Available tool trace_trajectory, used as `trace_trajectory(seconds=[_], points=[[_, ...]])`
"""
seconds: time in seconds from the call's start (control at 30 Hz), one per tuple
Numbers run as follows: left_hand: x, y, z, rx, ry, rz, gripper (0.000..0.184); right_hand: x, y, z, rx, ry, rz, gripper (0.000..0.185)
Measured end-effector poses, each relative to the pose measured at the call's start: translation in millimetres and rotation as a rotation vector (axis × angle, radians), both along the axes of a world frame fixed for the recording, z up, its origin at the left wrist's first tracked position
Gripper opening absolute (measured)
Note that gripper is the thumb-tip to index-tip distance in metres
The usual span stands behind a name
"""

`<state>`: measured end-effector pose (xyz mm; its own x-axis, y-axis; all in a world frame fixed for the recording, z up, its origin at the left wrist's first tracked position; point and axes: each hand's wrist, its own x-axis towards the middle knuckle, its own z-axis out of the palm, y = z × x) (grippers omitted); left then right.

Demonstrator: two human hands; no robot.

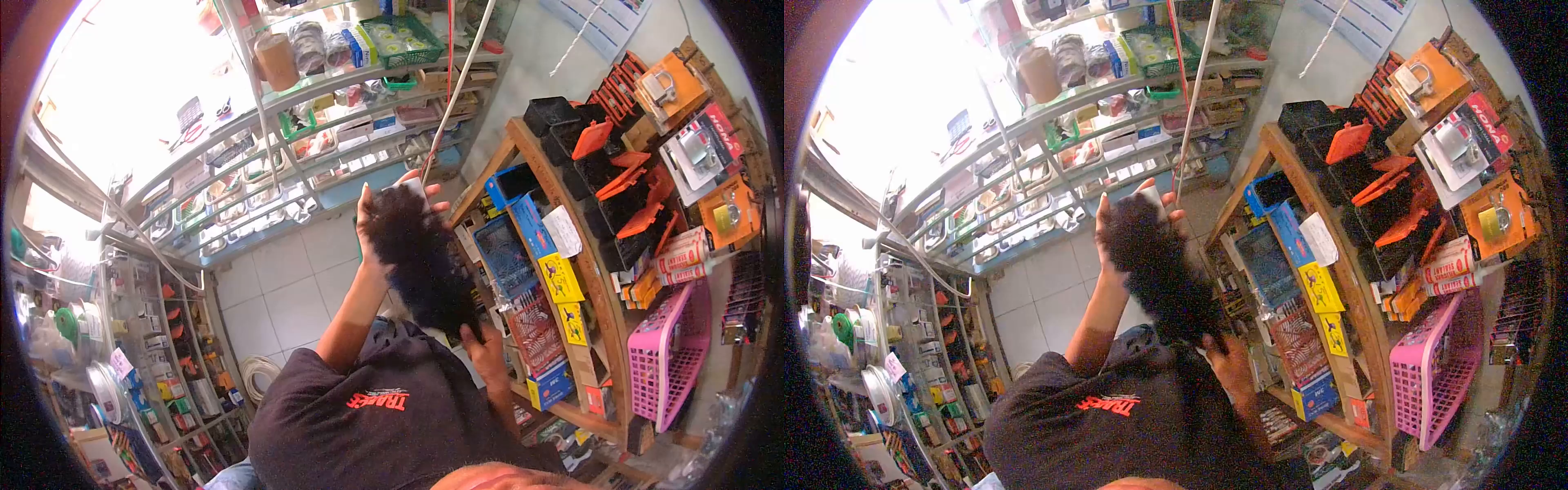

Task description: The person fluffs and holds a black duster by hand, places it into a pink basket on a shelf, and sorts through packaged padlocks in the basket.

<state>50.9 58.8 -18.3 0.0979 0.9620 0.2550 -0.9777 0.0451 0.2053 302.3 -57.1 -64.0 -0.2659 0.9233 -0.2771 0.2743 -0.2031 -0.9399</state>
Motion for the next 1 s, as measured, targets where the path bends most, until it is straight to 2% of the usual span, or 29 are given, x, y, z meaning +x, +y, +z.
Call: trace_trajectory(seconds=[0.07, 0.1, 0.13, 0.17, 0.2, 0.27, 0.33, 0.37, 0.43, 0.5, 0.53, 0.63, 0.67, 0.77, 0.8, 0.87, 0.9, 0.97, 1.0], points=[[2.9, 0.7, 12.3, -0.224, -0.056, 0.049, 0.078, -3.7, -2.9, -1.5, -0.035, 0.034, -0.135, 0.03], [3.4, 1.5, 14.0, -0.336, -0.085, 0.074, 0.078, -1.1, -1.8, -5.7, 0.003, -0.002, -0.049, 0.031], [1.2, 2.8, 2.0, -0.113, 0.068, 0.065, 0.077, 2.6, 1.9, -10.2, 0.042, -0.038, 0.037, 0.031], [-4.4, 7.9, -7.8, 0.0, 0.01, -0.035, 0.076, 3.9, 1.1, -12.6, 0.038, -0.034, 0.024, 0.032], [0.3, 4.3, 1.2, -0.038, 0.0, -0.008, 0.076, 3.9, 0.8, -12.7, 0.034, -0.03, 0.011, 0.032], [4.2, 0.8, 15.4, -0.167, -0.034, 0.035, 0.076, -7.9, -2.1, -4.9, -0.053, 0.06, -0.206, 0.032], [3.3, 3.7, 18.4, -0.35, -0.089, 0.069, 0.077, 0.9, -1.4, -21.8, -0.013, -0.032, -0.041, 0.03], [-0.2, 2.1, 4.0, -0.008, 0.099, 0.011, 0.079, 4.6, -2.7, -27.6, 0.009, -0.041, -0.028, 0.029], [-5.8, 8.5, 2.8, 0.101, 0.0, -0.09, 0.083, -2.6, 0.0, -11.6, 0.062, -0.02, -0.074, 0.027], [1.0, 5.8, 12.2, -0.283, -0.255, 0.024, 0.085, -6.7, -0.6, -3.6, 0.029, 0.021, -0.118, 0.026], [-0.8, 8.0, 5.8, -0.249, -0.325, -0.034, 0.086, -5.2, -1.9, -4.3, -0.031, 0.032, -0.101, 0.025], [-11.0, 19.0, -17.1, 0.209, -0.045, -0.173, 0.086, 0.7, -1.5, -9.9, -0.09, 0.011, -0.035, 0.026], [-12.5, 19.6, -19.0, 0.211, -0.027, -0.164, 0.085, -0.5, -1.8, -9.6, -0.124, 0.05, -0.072, 0.026], [1.1, 10.5, 11.4, -0.268, -0.165, 0.023, 0.084, -17.7, -3.0, 12.7, -0.298, 0.274, -0.303, 0.025], [-0.1, 12.2, 8.7, -0.29, -0.21, -0.019, 0.084, -13.5, -2.0, 7.7, -0.336, 0.205, -0.181, 0.021], [-7.3, 23.4, -15.3, 0.016, -0.097, -0.144, 0.083, -0.1, -1.4, -5.9, -0.409, 0.066, 0.054, 0.02], [-9.3, 28.5, -23.0, 0.169, -0.043, -0.212, 0.083, -8.3, -2.8, 0.3, -0.39, 0.146, -0.106, 0.018], [-2.9, 25.3, -6.5, -0.083, -0.052, -0.126, 0.081, -29.7, -3.8, 18.1, -0.339, 0.3, -0.429, 0.014], [2.3, 28.0, 0.1, -0.231, -0.107, -0.087, 0.08, -27.0, -6.2, 12.8, -0.33, 0.314, -0.407, 0.014]])
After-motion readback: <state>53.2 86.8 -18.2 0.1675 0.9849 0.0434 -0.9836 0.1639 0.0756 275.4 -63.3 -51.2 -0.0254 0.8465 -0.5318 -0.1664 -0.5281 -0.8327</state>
